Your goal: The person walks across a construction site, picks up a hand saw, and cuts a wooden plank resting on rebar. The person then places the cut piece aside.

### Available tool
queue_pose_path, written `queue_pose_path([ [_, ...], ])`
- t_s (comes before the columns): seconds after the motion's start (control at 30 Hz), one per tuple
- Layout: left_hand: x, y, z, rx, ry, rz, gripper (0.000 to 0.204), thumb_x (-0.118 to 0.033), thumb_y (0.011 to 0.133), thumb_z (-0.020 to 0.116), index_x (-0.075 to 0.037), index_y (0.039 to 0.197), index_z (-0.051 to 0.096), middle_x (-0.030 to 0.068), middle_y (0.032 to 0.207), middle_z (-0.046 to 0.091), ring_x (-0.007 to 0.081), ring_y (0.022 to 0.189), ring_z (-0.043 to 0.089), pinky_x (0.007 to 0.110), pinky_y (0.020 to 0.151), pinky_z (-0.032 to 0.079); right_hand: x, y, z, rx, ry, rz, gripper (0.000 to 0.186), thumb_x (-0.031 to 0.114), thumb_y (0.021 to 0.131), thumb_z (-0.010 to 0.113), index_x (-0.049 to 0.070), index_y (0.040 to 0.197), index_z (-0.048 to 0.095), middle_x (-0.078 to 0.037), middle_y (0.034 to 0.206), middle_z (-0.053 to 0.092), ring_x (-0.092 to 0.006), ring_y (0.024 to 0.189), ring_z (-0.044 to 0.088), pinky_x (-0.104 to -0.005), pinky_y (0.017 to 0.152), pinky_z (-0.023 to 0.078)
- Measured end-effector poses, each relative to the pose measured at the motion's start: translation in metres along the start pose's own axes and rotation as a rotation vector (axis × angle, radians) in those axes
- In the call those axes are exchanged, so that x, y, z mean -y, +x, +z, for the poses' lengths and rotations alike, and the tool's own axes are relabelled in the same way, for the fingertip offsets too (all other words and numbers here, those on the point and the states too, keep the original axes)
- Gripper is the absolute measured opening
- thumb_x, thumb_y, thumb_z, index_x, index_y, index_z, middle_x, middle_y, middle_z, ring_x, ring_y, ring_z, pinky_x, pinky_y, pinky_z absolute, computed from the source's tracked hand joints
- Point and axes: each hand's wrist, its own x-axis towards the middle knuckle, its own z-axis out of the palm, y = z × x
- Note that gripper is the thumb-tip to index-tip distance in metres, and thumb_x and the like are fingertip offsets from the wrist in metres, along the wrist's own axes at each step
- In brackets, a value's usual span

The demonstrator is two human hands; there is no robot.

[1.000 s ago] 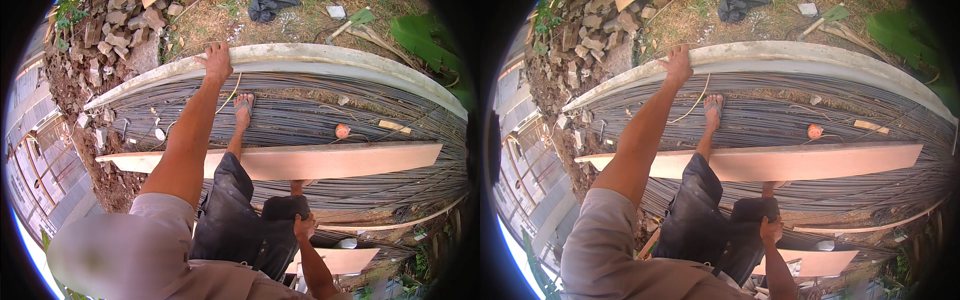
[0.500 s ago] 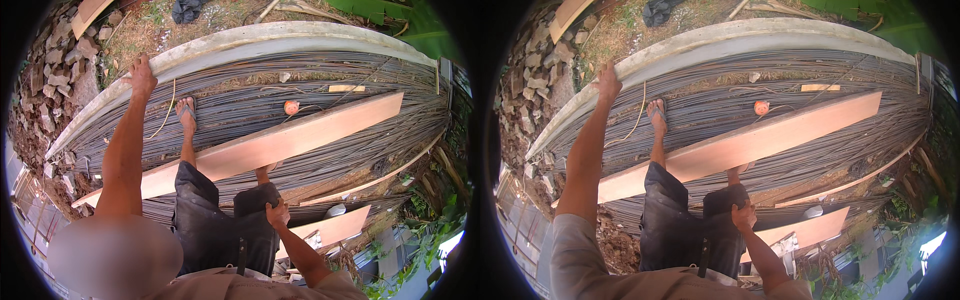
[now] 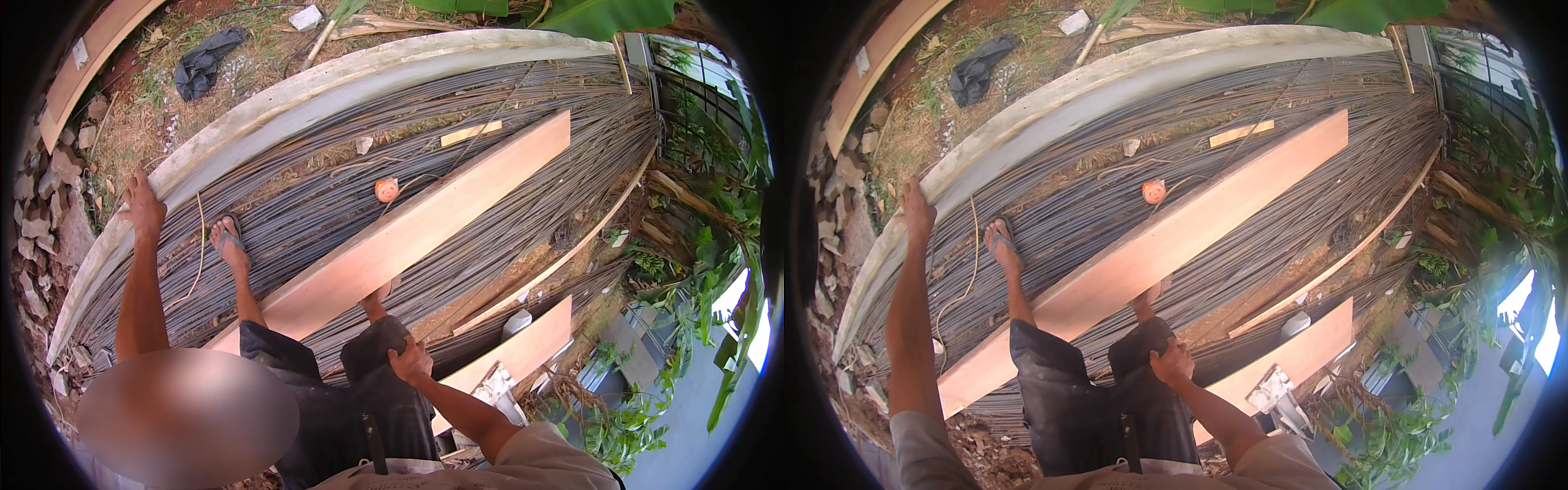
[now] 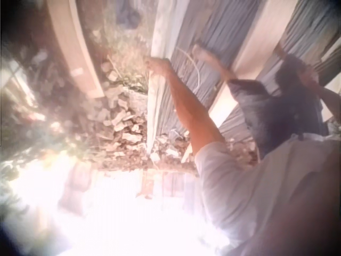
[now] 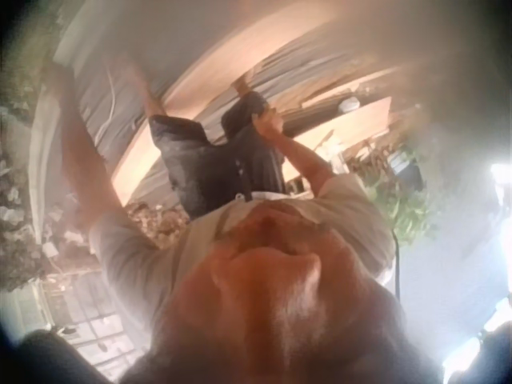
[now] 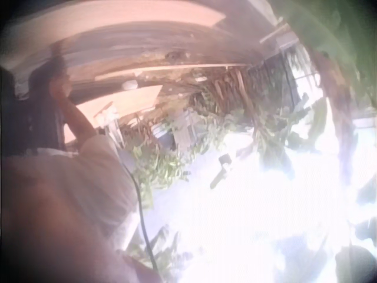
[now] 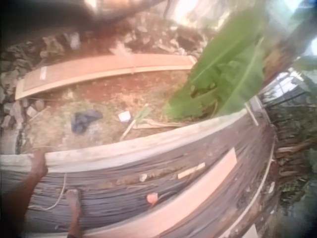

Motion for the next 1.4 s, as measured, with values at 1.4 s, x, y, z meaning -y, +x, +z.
queue_pose_path([
  [1.4,0.011,0.005,0.014,-0.062,-0.016,0.043,0.066,0.012,0.07,0.059,-0.018,0.126,0.041,0.0065,0.126,0.045,0.0394,0.125,0.041,0.084,0.091,0.022,0.003,-0.006,0.001,0.018,0.036,0.02,0.065,0.044,0.083,0.062,0.011,0.135,0.042,-0.022,0.128,0.049,-0.0395,0.12,0.051,-0.0482,0.099,0.042],
])
